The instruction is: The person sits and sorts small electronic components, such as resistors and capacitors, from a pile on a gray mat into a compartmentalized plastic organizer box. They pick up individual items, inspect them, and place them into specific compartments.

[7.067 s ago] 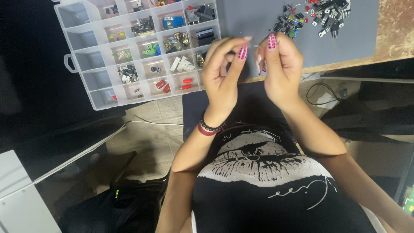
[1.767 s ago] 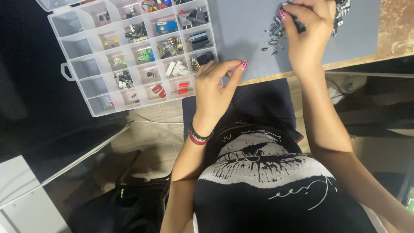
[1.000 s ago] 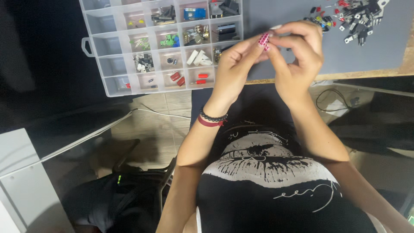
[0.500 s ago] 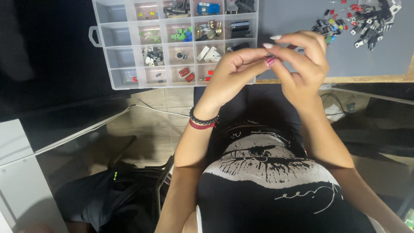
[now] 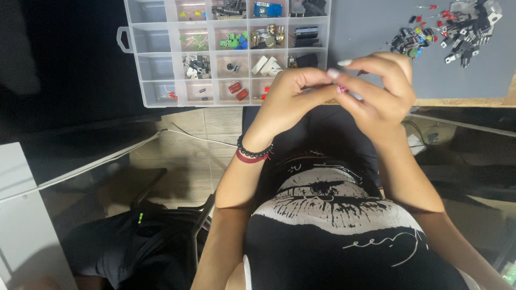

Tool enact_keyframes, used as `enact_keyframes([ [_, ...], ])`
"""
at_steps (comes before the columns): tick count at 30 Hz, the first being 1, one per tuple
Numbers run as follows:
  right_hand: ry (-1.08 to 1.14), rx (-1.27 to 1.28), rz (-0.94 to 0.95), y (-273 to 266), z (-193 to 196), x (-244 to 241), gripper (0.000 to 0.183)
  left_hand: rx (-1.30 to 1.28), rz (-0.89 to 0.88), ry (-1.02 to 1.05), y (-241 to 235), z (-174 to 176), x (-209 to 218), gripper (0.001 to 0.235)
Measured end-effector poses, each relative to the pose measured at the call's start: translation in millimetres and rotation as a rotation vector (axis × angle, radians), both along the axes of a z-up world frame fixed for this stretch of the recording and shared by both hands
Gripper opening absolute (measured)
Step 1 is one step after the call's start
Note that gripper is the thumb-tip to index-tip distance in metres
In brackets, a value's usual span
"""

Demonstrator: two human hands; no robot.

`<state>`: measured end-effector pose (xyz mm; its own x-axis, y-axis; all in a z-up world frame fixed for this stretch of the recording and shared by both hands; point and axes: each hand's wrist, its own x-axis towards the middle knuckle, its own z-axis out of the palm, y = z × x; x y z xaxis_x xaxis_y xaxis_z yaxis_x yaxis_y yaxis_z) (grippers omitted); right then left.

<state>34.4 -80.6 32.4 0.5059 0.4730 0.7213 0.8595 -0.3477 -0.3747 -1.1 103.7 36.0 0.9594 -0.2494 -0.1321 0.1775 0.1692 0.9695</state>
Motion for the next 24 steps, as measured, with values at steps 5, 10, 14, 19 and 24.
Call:
enact_keyframes([
  [5,0.165,-0.03,0.093,-4.1,2.8,-0.7,0.012,0.026,-0.026,-0.024,3.8,-7.6,-1.1,0.016],
  [10,0.209,0.049,0.062,-5.4,1.6,-3.7,0.011,-0.15,-0.008,0.051,1.5,-14.2,-5.0,0.02],
  [14,0.247,0.082,0.01,-3.5,7.5,-6.2,0.011,-0.106,0.039,0.008,1.0,-16.0,-5.2,0.02],
  [19,0.255,0.065,0.001,-1.5,6.8,-7.0,0.012,-0.178,0.098,0.076,-7.1,-26.4,-5.2,0.02],
  [24,0.239,0.066,-0.009,1.0,7.7,-9.0,0.009,-0.23,0.163,0.049,-15.3,-24.7,-6.4,0.013],
])
